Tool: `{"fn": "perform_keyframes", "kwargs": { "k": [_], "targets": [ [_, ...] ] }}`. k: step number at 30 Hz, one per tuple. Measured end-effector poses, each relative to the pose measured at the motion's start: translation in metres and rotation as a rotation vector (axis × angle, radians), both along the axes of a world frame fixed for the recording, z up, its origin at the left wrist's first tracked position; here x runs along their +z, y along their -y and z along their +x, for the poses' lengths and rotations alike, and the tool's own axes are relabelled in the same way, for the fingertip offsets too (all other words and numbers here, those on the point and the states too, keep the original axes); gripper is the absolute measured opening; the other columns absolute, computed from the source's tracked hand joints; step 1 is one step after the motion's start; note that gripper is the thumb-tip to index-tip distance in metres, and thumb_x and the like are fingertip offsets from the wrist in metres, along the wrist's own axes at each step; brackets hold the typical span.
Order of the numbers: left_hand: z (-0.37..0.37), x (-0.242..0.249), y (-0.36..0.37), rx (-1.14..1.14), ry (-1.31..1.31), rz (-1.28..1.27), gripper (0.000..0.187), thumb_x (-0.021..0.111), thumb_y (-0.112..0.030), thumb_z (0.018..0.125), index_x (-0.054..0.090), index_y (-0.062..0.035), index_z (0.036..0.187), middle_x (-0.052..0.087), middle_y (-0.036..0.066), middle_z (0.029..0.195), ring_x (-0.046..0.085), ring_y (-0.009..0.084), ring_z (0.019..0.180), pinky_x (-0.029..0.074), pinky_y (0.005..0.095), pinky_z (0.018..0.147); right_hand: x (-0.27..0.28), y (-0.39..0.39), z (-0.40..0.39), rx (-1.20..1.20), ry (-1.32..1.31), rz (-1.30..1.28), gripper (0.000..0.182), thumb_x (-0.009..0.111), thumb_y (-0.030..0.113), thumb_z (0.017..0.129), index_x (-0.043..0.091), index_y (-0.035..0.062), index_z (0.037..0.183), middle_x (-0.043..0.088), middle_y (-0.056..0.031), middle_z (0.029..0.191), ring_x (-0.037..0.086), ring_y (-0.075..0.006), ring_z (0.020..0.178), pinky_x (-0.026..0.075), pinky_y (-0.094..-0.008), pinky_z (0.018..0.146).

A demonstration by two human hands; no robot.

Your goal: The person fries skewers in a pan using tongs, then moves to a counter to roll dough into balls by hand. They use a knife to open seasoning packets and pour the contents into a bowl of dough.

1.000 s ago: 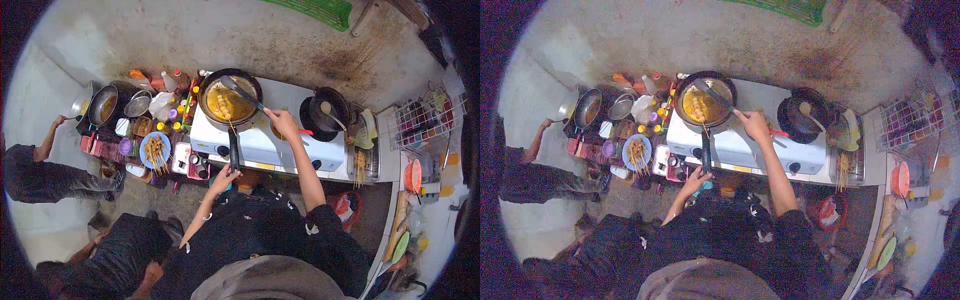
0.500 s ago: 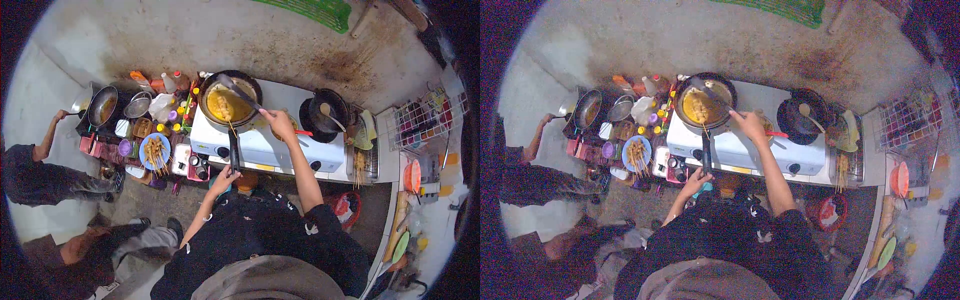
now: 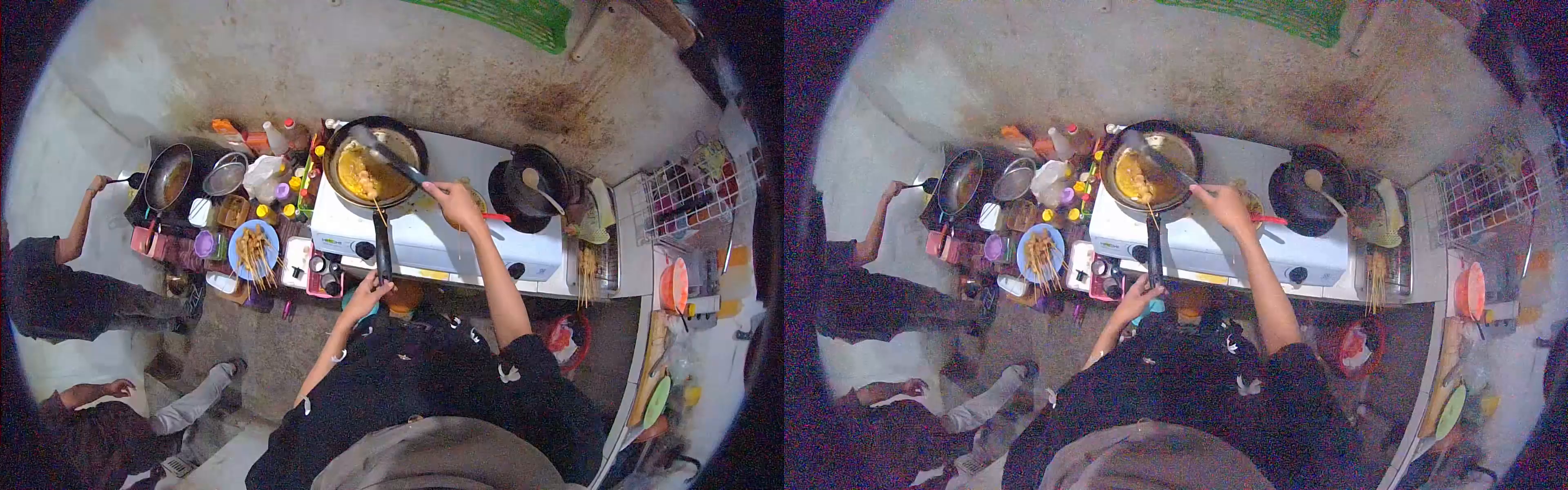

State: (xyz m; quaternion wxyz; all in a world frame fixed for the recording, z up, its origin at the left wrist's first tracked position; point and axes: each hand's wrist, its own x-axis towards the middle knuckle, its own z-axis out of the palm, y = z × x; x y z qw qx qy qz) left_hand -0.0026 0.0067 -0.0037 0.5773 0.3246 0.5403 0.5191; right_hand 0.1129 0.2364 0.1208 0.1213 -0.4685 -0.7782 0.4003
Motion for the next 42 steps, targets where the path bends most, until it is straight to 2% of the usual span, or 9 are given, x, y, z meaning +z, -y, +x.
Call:
{"fn": "perform_keyframes", "kwargs": {
  "k": [6, 9, 11, 12, 14, 17, 20, 30, 42],
  "targets": [
    [0.000, -0.003, 0.000, -0.007, -0.012, -0.007, 0.041, 0.053, -0.017, 0.083, 0.034, -0.0001, 0.114, 0.054, 0.003, 0.082, 0.053, 0.0107, 0.078, 0.041, 0.0234, 0.072, -0.021, -0.009, 0.016, 0.005, 0.122, 0.149, 0.046, 0.049, 0.049, 0.076, 0.062, 0.0079, 0.093, 0.060, -0.0207, 0.078, 0.059, -0.0338, 0.076, 0.044, -0.0382, 0.072],
    [-0.001, -0.007, 0.001, -0.008, 0.000, -0.004, 0.041, 0.054, -0.018, 0.083, 0.034, -0.0001, 0.114, 0.054, 0.003, 0.082, 0.053, 0.0110, 0.079, 0.042, 0.0238, 0.072, -0.008, -0.005, 0.022, -0.011, 0.104, -0.082, 0.045, 0.049, 0.049, 0.076, 0.063, 0.0090, 0.092, 0.060, -0.0196, 0.076, 0.059, -0.0319, 0.073, 0.044, -0.0375, 0.070],
    [-0.001, -0.011, 0.002, -0.015, 0.003, 0.016, 0.041, 0.054, -0.018, 0.083, 0.034, -0.0001, 0.113, 0.054, 0.003, 0.082, 0.053, 0.0111, 0.079, 0.042, 0.0240, 0.072, -0.007, -0.002, 0.029, -0.044, 0.143, 0.207, 0.045, 0.050, 0.049, 0.076, 0.063, 0.0087, 0.091, 0.060, -0.0176, 0.071, 0.060, -0.0272, 0.068, 0.044, -0.0355, 0.066],
    [-0.001, -0.012, 0.001, -0.023, -0.007, 0.015, 0.040, 0.053, -0.018, 0.083, 0.034, -0.0002, 0.113, 0.054, 0.004, 0.082, 0.053, 0.0112, 0.079, 0.042, 0.0242, 0.072, -0.005, -0.003, 0.031, -0.048, 0.143, 0.207, 0.045, 0.050, 0.049, 0.076, 0.063, 0.0087, 0.091, 0.060, -0.0176, 0.071, 0.060, -0.0272, 0.068, 0.044, -0.0355, 0.066],
    [-0.002, -0.012, 0.000, -0.032, -0.019, 0.013, 0.040, 0.053, -0.017, 0.083, 0.034, -0.0002, 0.113, 0.055, 0.004, 0.082, 0.053, 0.0114, 0.079, 0.042, 0.0244, 0.072, -0.001, -0.004, 0.033, 0.035, 0.082, 0.011, 0.045, 0.051, 0.048, 0.075, 0.063, 0.0077, 0.089, 0.060, -0.0141, 0.066, 0.059, -0.0224, 0.063, 0.044, -0.0332, 0.064],
    [0.000, -0.011, 0.001, -0.001, 0.028, 0.015, 0.039, 0.053, -0.017, 0.083, 0.034, -0.0003, 0.113, 0.054, 0.004, 0.082, 0.053, 0.0116, 0.080, 0.042, 0.0241, 0.072, -0.005, -0.010, 0.035, -0.056, 0.003, -0.026, 0.045, 0.053, 0.048, 0.075, 0.063, 0.0078, 0.090, 0.060, -0.0122, 0.065, 0.058, -0.0210, 0.061, 0.044, -0.0322, 0.063],
    [-0.001, -0.007, 0.000, -0.015, -0.013, 0.023, 0.038, 0.053, -0.016, 0.083, 0.035, -0.0006, 0.113, 0.053, 0.004, 0.083, 0.053, 0.0120, 0.080, 0.042, 0.0240, 0.072, 0.007, -0.007, 0.037, -0.002, 0.122, 0.054, 0.046, 0.054, 0.049, 0.073, 0.063, 0.0085, 0.092, 0.061, -0.0117, 0.067, 0.058, -0.0217, 0.062, 0.044, -0.0327, 0.062],
    [-0.001, -0.006, -0.001, -0.007, 0.025, 0.005, 0.036, 0.053, -0.017, 0.083, 0.037, -0.0011, 0.110, 0.052, 0.003, 0.082, 0.054, 0.0122, 0.081, 0.043, 0.0238, 0.071, -0.005, -0.019, 0.044, 0.005, 0.122, 0.023, 0.048, 0.054, 0.055, 0.070, 0.065, 0.0120, 0.090, 0.061, -0.0124, 0.068, 0.059, -0.0227, 0.068, 0.044, -0.0315, 0.064],
    [0.002, 0.001, 0.001, 0.002, 0.013, 0.004, 0.035, 0.053, -0.018, 0.083, 0.038, -0.0014, 0.110, 0.054, 0.003, 0.082, 0.053, 0.0112, 0.081, 0.041, 0.0231, 0.073, 0.002, -0.022, 0.045, -0.039, 0.141, -0.019, 0.047, 0.054, 0.055, 0.069, 0.065, 0.0141, 0.088, 0.058, -0.0085, 0.057, 0.056, -0.0188, 0.053, 0.044, -0.0280, 0.055]
  ]
}}
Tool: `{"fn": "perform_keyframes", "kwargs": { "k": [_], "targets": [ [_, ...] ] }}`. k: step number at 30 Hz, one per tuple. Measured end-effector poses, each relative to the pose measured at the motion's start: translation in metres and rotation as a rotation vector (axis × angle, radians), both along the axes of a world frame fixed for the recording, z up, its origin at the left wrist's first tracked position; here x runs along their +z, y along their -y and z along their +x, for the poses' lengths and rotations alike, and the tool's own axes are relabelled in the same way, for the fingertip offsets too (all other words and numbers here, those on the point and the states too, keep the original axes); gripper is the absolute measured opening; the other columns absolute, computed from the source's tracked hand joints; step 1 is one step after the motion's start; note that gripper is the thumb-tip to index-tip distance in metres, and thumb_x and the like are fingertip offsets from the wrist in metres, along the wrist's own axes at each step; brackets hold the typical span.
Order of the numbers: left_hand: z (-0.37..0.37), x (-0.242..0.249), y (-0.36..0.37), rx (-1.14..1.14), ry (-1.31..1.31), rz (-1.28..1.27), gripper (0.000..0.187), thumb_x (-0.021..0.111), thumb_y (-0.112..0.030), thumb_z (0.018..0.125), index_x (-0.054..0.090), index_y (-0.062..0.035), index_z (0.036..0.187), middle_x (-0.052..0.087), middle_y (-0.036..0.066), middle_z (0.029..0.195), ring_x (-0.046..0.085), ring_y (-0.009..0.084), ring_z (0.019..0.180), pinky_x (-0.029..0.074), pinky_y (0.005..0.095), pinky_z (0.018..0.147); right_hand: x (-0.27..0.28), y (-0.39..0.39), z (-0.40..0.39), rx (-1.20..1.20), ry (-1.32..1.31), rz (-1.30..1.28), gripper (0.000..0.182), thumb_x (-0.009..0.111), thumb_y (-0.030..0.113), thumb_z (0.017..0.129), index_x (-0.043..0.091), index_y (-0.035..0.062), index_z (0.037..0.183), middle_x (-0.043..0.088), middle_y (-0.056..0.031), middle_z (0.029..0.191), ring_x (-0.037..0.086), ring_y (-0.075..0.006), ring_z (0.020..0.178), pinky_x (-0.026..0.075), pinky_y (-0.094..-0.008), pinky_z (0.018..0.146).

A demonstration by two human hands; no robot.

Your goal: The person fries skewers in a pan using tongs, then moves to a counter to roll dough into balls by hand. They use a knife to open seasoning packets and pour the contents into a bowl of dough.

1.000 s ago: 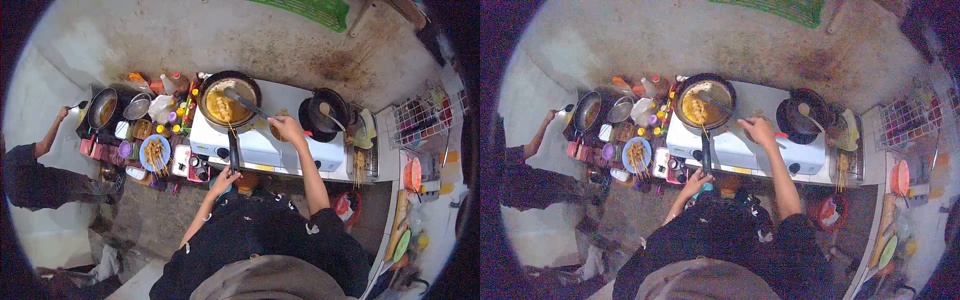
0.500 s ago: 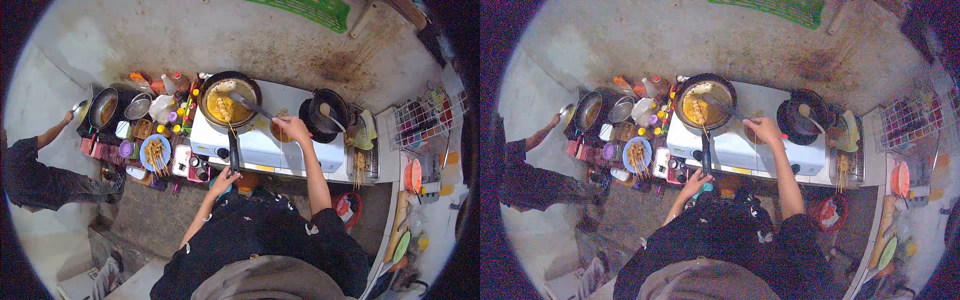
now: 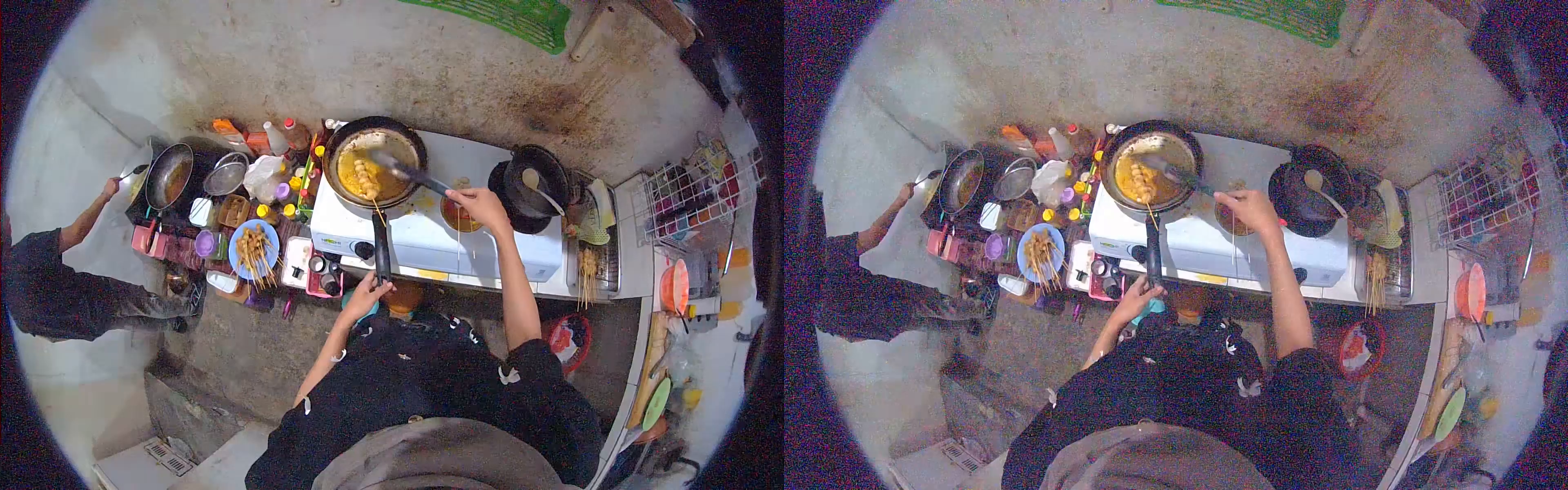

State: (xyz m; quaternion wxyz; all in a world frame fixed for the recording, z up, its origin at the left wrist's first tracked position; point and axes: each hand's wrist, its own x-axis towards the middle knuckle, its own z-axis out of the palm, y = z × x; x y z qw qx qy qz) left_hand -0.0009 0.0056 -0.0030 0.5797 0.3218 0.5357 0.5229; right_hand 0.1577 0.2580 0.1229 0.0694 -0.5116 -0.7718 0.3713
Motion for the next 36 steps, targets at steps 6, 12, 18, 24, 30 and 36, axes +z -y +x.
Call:
{"fn": "perform_keyframes", "kwargs": {
  "k": [6, 12, 18, 24, 30, 36],
  "targets": [
    [-0.002, -0.004, 0.000, 0.008, 0.015, -0.008, 0.037, 0.053, -0.016, 0.083, 0.037, -0.0012, 0.112, 0.054, 0.004, 0.083, 0.053, 0.0109, 0.081, 0.042, 0.0236, 0.074, 0.007, -0.001, 0.001, 0.054, -0.032, -0.030, 0.047, 0.055, 0.056, 0.069, 0.066, 0.0145, 0.086, 0.060, -0.0107, 0.062, 0.058, -0.0217, 0.058, 0.045, -0.0299, 0.059],
    [0.000, 0.002, -0.001, 0.010, -0.002, -0.014, 0.039, 0.054, -0.017, 0.082, 0.036, -0.0006, 0.113, 0.054, 0.003, 0.082, 0.053, 0.0109, 0.080, 0.042, 0.0237, 0.073, 0.008, -0.005, 0.002, 0.105, 0.099, 0.008, 0.049, 0.053, 0.059, 0.068, 0.066, 0.0149, 0.085, 0.061, -0.0149, 0.069, 0.060, -0.0294, 0.070, 0.045, -0.0337, 0.067],
    [-0.001, -0.005, -0.001, -0.013, -0.014, -0.004, 0.040, 0.054, -0.017, 0.082, 0.035, -0.0004, 0.114, 0.054, 0.004, 0.083, 0.053, 0.0112, 0.079, 0.042, 0.0237, 0.071, 0.006, -0.002, 0.002, 0.062, 0.067, 0.126, 0.049, 0.056, 0.057, 0.067, 0.066, 0.0109, 0.083, 0.060, -0.0118, 0.064, 0.059, -0.0211, 0.061, 0.045, -0.0307, 0.063],
    [0.001, -0.004, 0.001, 0.003, -0.022, 0.009, 0.040, 0.053, -0.018, 0.083, 0.035, -0.0003, 0.113, 0.055, 0.004, 0.083, 0.053, 0.0113, 0.079, 0.042, 0.0239, 0.070, 0.021, 0.000, 0.001, 0.061, 0.044, 0.003, 0.048, 0.057, 0.054, 0.068, 0.066, 0.0092, 0.083, 0.057, -0.0074, 0.054, 0.055, -0.0159, 0.051, 0.044, -0.0275, 0.054],
    [0.001, 0.002, 0.000, 0.012, -0.029, -0.019, 0.040, 0.053, -0.017, 0.082, 0.036, -0.0001, 0.113, 0.057, 0.004, 0.081, 0.053, 0.0108, 0.076, 0.042, 0.0235, 0.069, 0.022, -0.005, 0.001, 0.074, 0.010, -0.018, 0.047, 0.057, 0.054, 0.068, 0.066, 0.0102, 0.083, 0.058, -0.0064, 0.055, 0.055, -0.0144, 0.050, 0.044, -0.0269, 0.054],
    [0.000, 0.000, 0.000, 0.000, -0.029, -0.002, 0.041, 0.053, -0.018, 0.083, 0.035, -0.0004, 0.115, 0.057, 0.005, 0.082, 0.054, 0.0103, 0.077, 0.043, 0.0232, 0.068, 0.021, -0.011, 0.003, 0.147, 0.059, 0.025, 0.046, 0.058, 0.053, 0.068, 0.066, 0.0112, 0.084, 0.061, -0.0054, 0.061, 0.058, -0.0161, 0.053, 0.046, -0.0272, 0.056]
  ]
}}
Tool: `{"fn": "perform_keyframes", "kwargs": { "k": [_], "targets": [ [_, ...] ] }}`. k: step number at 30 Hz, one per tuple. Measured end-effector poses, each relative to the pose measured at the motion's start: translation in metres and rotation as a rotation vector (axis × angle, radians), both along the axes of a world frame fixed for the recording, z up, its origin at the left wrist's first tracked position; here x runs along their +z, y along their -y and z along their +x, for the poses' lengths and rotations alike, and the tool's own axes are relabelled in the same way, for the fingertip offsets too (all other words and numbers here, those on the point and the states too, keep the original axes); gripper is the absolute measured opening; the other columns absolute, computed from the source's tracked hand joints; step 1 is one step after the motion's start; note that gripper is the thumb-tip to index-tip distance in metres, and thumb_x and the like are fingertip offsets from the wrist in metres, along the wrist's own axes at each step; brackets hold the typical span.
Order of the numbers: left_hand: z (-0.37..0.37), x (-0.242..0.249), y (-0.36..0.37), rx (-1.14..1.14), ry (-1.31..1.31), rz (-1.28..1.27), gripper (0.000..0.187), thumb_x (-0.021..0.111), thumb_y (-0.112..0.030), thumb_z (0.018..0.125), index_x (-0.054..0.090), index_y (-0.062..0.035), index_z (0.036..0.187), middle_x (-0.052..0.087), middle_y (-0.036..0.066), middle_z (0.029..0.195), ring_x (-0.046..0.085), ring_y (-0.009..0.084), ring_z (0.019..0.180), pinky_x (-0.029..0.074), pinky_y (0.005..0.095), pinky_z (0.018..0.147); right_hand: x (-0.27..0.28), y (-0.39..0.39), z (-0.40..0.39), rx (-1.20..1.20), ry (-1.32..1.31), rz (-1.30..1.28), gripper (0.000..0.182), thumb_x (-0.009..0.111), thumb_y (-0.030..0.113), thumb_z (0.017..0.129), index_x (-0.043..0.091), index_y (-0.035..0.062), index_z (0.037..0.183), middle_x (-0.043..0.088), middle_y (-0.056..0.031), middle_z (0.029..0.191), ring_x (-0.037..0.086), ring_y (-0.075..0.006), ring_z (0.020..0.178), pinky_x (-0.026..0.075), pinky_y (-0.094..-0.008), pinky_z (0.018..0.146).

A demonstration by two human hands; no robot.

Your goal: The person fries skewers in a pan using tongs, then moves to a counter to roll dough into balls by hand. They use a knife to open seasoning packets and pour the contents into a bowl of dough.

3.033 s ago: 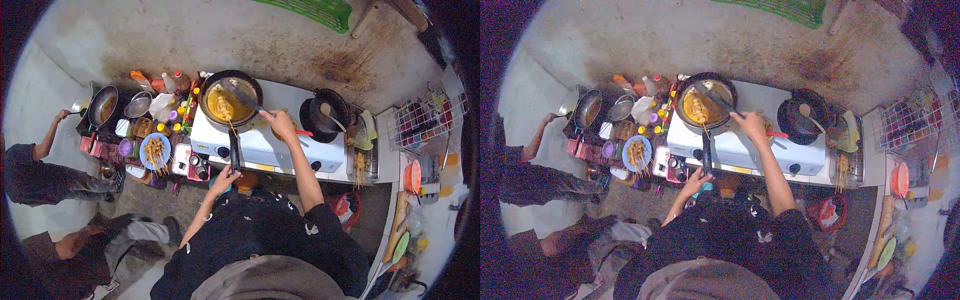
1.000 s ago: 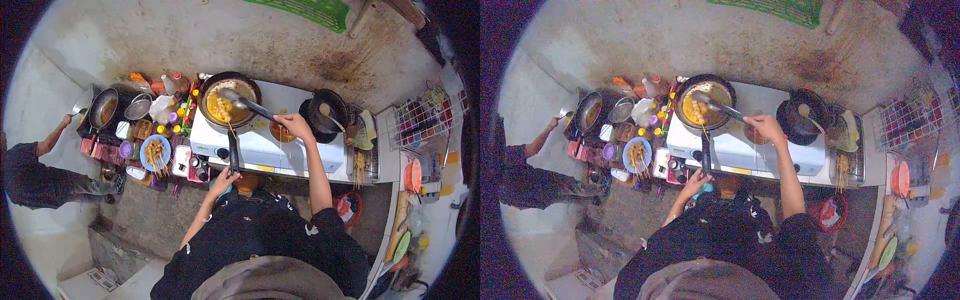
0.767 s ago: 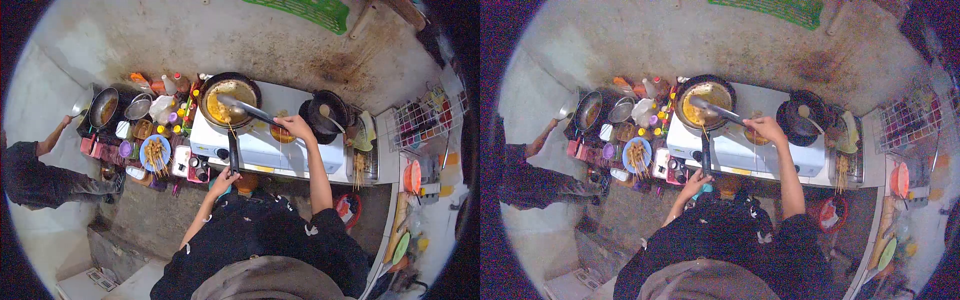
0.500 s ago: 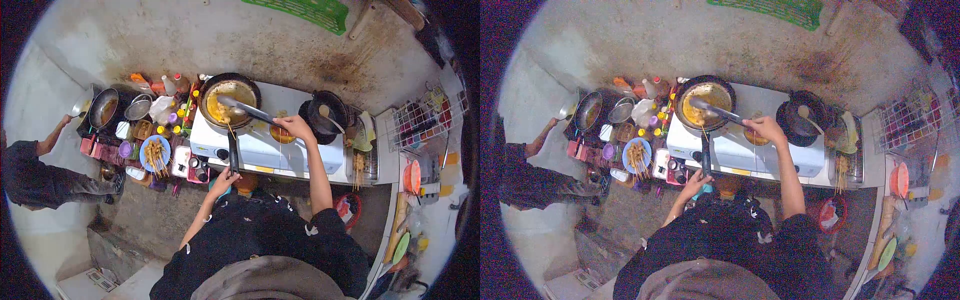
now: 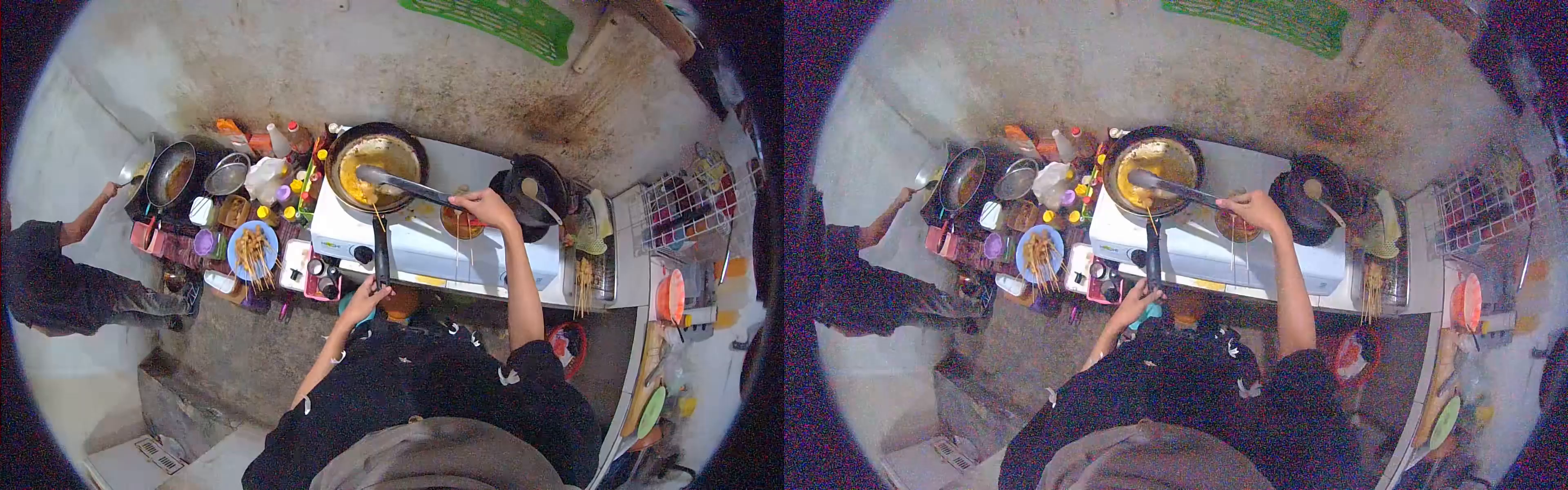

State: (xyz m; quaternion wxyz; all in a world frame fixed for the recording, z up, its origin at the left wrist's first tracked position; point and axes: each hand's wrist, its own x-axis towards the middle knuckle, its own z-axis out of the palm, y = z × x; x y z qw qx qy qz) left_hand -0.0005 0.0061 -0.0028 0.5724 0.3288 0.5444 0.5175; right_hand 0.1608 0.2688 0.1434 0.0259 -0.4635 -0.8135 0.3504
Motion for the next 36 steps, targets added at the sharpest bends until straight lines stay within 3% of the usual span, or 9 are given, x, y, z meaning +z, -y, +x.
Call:
{"fn": "perform_keyframes", "kwargs": {
  "k": [3, 11, 13, 19, 24, 27, 29, 34, 36],
  "targets": [
    [0.000, -0.007, 0.000, 0.007, 0.023, 0.010, 0.042, 0.053, -0.019, 0.083, 0.034, -0.0005, 0.115, 0.057, 0.005, 0.084, 0.054, 0.0104, 0.078, 0.043, 0.0232, 0.069, 0.007, 0.002, 0.000, -0.053, -0.018, -0.020, 0.046, 0.058, 0.053, 0.067, 0.066, 0.0114, 0.085, 0.062, -0.0065, 0.063, 0.060, -0.0184, 0.056, 0.047, -0.0291, 0.059],
    [0.000, -0.002, 0.000, -0.002, -0.001, -0.038, 0.043, 0.053, -0.018, 0.083, 0.033, -0.0001, 0.117, 0.057, 0.005, 0.085, 0.053, 0.0110, 0.081, 0.042, 0.0234, 0.073, 0.019, 0.033, -0.019, 0.034, 0.136, 0.374, 0.049, 0.058, 0.056, 0.064, 0.065, 0.0148, 0.088, 0.061, -0.0162, 0.074, 0.060, -0.0311, 0.070, 0.047, -0.0378, 0.066],
    [0.000, -0.006, -0.001, 0.024, 0.020, -0.001, 0.033, 0.054, -0.014, 0.082, 0.039, -0.0015, 0.108, 0.057, 0.006, 0.087, 0.055, 0.0141, 0.082, 0.043, 0.0266, 0.075, 0.008, 0.036, -0.025, 0.046, 0.126, 0.377, 0.049, 0.058, 0.057, 0.063, 0.065, 0.0160, 0.089, 0.061, -0.0164, 0.074, 0.060, -0.0307, 0.071, 0.047, -0.0388, 0.066],
    [0.001, -0.007, 0.000, 0.027, 0.041, 0.013, 0.039, 0.054, -0.017, 0.082, 0.037, -0.0008, 0.113, 0.056, 0.004, 0.084, 0.053, 0.0106, 0.080, 0.040, 0.0236, 0.075, -0.007, 0.036, -0.038, -0.014, 0.078, 0.388, 0.044, 0.058, 0.052, 0.066, 0.065, 0.0159, 0.090, 0.061, -0.0166, 0.075, 0.060, -0.0303, 0.073, 0.047, -0.0383, 0.066],
    [-0.001, -0.003, 0.000, 0.006, -0.038, -0.006, 0.036, 0.055, -0.016, 0.081, 0.038, -0.0013, 0.110, 0.057, 0.007, 0.088, 0.055, 0.0145, 0.082, 0.042, 0.0264, 0.075, -0.004, 0.028, -0.024, -0.087, -0.062, 0.262, 0.043, 0.056, 0.051, 0.068, 0.066, 0.0133, 0.086, 0.062, -0.0162, 0.075, 0.060, -0.0301, 0.072, 0.047, -0.0389, 0.065],
    [-0.001, -0.006, 0.000, 0.002, -0.038, -0.007, 0.036, 0.055, -0.017, 0.081, 0.039, -0.0008, 0.110, 0.057, 0.007, 0.087, 0.055, 0.0147, 0.081, 0.043, 0.0263, 0.074, 0.002, 0.016, -0.013, -0.154, 0.060, 0.119, 0.046, 0.056, 0.053, 0.068, 0.066, 0.0110, 0.084, 0.062, -0.0143, 0.071, 0.060, -0.0294, 0.068, 0.047, -0.0379, 0.063],
    [-0.001, -0.006, -0.001, 0.000, -0.018, -0.009, 0.036, 0.055, -0.017, 0.081, 0.039, -0.0006, 0.109, 0.057, 0.007, 0.087, 0.056, 0.0147, 0.081, 0.043, 0.0263, 0.073, -0.005, 0.011, -0.005, -0.110, 0.080, 0.264, 0.045, 0.055, 0.053, 0.069, 0.066, 0.0116, 0.081, 0.061, -0.0119, 0.065, 0.061, -0.0276, 0.064, 0.047, -0.0360, 0.061],
    [0.000, -0.002, -0.001, 0.016, -0.006, -0.020, 0.037, 0.055, -0.018, 0.082, 0.039, 0.0002, 0.110, 0.055, 0.005, 0.084, 0.053, 0.0105, 0.079, 0.041, 0.0233, 0.073, 0.006, 0.008, -0.001, -0.123, -0.005, -0.071, 0.044, 0.055, 0.052, 0.070, 0.066, 0.0117, 0.083, 0.060, -0.0084, 0.060, 0.059, -0.0194, 0.059, 0.046, -0.0316, 0.059],
    [0.000, -0.003, -0.001, 0.015, -0.001, -0.023, 0.037, 0.055, -0.018, 0.082, 0.039, 0.0004, 0.110, 0.055, 0.005, 0.084, 0.053, 0.0106, 0.080, 0.041, 0.0230, 0.073, -0.007, 0.010, -0.001, -0.087, -0.031, 0.031, 0.044, 0.055, 0.052, 0.070, 0.066, 0.0116, 0.084, 0.060, -0.0072, 0.060, 0.058, -0.0182, 0.058, 0.045, -0.0303, 0.059]
  ]
}}
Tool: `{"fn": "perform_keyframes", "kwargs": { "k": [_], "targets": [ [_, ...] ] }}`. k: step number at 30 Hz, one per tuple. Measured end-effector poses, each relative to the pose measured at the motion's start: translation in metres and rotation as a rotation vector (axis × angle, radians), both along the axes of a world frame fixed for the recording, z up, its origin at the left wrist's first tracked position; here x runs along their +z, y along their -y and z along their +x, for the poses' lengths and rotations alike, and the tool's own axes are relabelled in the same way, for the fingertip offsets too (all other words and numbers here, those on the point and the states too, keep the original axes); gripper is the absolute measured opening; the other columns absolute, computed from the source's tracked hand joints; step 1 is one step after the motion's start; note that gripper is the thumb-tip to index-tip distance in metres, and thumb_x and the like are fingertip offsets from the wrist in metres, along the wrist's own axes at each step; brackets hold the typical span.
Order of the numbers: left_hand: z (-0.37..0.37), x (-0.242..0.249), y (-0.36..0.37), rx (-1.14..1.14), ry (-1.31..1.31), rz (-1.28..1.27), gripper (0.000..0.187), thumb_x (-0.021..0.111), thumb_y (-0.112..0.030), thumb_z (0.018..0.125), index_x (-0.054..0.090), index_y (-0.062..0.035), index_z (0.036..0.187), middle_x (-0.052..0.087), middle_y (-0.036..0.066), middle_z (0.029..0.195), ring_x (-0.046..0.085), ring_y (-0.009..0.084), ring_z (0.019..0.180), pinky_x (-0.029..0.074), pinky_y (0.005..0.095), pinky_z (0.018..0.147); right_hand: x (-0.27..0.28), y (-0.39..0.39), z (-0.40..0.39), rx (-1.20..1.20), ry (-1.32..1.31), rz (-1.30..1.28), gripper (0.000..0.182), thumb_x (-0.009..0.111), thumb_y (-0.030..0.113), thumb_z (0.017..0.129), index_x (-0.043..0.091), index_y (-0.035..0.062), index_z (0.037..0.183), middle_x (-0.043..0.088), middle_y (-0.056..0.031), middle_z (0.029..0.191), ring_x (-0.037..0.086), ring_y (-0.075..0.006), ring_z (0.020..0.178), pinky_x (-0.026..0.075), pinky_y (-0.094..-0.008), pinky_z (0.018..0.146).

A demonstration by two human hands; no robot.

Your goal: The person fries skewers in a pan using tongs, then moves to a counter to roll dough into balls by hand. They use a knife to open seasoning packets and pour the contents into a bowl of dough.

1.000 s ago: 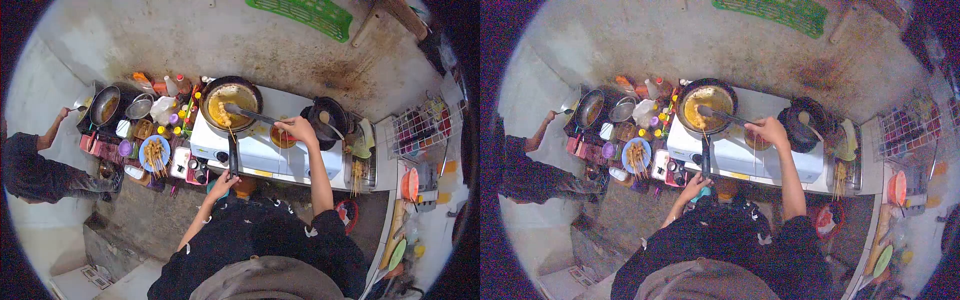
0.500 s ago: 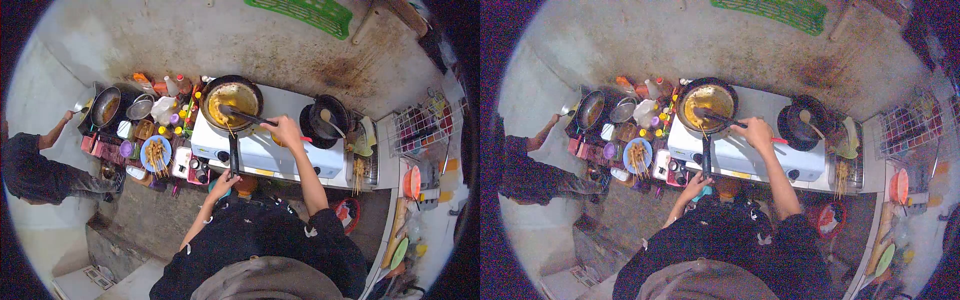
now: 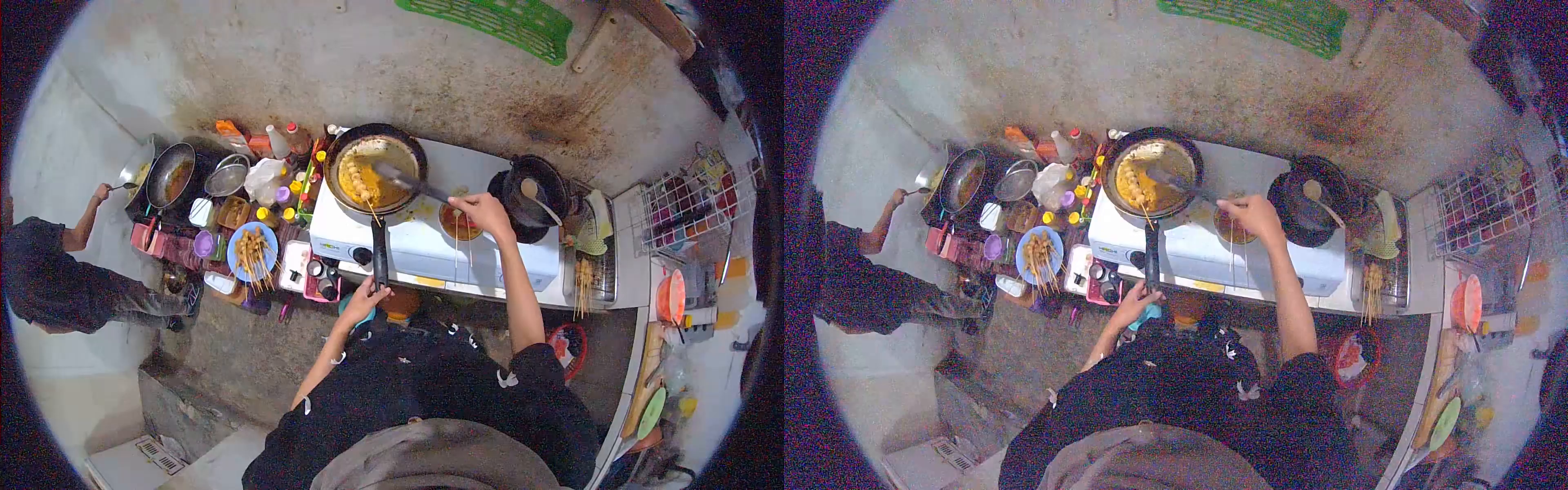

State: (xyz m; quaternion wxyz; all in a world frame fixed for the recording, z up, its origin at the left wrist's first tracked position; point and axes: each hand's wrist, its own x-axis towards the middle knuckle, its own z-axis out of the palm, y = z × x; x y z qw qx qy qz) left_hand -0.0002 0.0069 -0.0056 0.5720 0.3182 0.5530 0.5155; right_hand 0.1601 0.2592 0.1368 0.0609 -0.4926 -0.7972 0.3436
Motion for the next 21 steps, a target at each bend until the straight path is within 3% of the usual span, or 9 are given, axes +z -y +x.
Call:
{"fn": "perform_keyframes", "kwargs": {
  "k": [2, 5, 7, 14, 17, 21],
  "targets": [
    [-0.001, 0.000, -0.002, -0.001, 0.003, 0.001, 0.037, 0.055, -0.017, 0.082, 0.039, 0.0006, 0.110, 0.055, 0.005, 0.084, 0.053, 0.0107, 0.080, 0.041, 0.0227, 0.072, -0.007, -0.001, 0.001, 0.035, -0.023, 0.107, 0.045, 0.055, 0.053, 0.070, 0.066, 0.0115, 0.085, 0.059, -0.0060, 0.059, 0.058, -0.0171, 0.057, 0.045, -0.0290, 0.058],
    [0.000, -0.001, 0.000, 0.011, -0.021, 0.031, 0.037, 0.055, -0.017, 0.082, 0.038, 0.0003, 0.110, 0.055, 0.005, 0.083, 0.053, 0.0105, 0.079, 0.042, 0.0224, 0.070, -0.005, 0.005, -0.004, 0.018, -0.065, -0.079, 0.046, 0.055, 0.052, 0.071, 0.065, 0.0092, 0.084, 0.058, -0.0121, 0.060, 0.056, -0.0172, 0.056, 0.044, -0.0275, 0.060],
    [0.000, 0.000, 0.000, 0.011, 0.025, -0.033, 0.036, 0.055, -0.016, 0.081, 0.039, -0.0002, 0.110, 0.057, 0.007, 0.084, 0.055, 0.0142, 0.079, 0.044, 0.0263, 0.071, -0.004, 0.009, -0.005, -0.081, -0.008, -0.012, 0.044, 0.054, 0.054, 0.072, 0.066, 0.0132, 0.085, 0.060, -0.0054, 0.061, 0.056, -0.0172, 0.056, 0.043, -0.0268, 0.056],
    [0.002, 0.001, 0.000, 0.018, 0.023, -0.007, 0.037, 0.054, -0.016, 0.082, 0.036, -0.0004, 0.110, 0.054, 0.003, 0.078, 0.053, 0.0096, 0.073, 0.043, 0.0222, 0.066, -0.026, -0.002, -0.001, -0.026, -0.047, -0.129, 0.044, 0.053, 0.055, 0.071, 0.066, 0.0164, 0.086, 0.058, -0.0049, 0.059, 0.055, -0.0170, 0.054, 0.043, -0.0276, 0.056],
    [0.001, -0.004, -0.001, -0.008, 0.042, 0.006, 0.037, 0.053, -0.016, 0.082, 0.035, -0.0005, 0.111, 0.054, 0.002, 0.078, 0.053, 0.0101, 0.073, 0.043, 0.0227, 0.066, -0.017, 0.003, -0.003, -0.009, -0.016, 0.062, 0.044, 0.053, 0.056, 0.071, 0.066, 0.0165, 0.086, 0.058, -0.0047, 0.057, 0.056, -0.0167, 0.055, 0.043, -0.0281, 0.057],
    [0.002, 0.007, -0.001, 0.026, -0.012, -0.005, 0.031, 0.054, -0.016, 0.082, 0.041, -0.0010, 0.105, 0.055, 0.005, 0.079, 0.055, 0.0135, 0.074, 0.044, 0.0253, 0.070, -0.010, -0.003, -0.006, -0.012, 0.001, -0.093, 0.047, 0.053, 0.056, 0.071, 0.066, 0.0145, 0.087, 0.058, -0.0047, 0.056, 0.056, -0.0167, 0.053, 0.044, -0.0278, 0.056]
  ]
}}
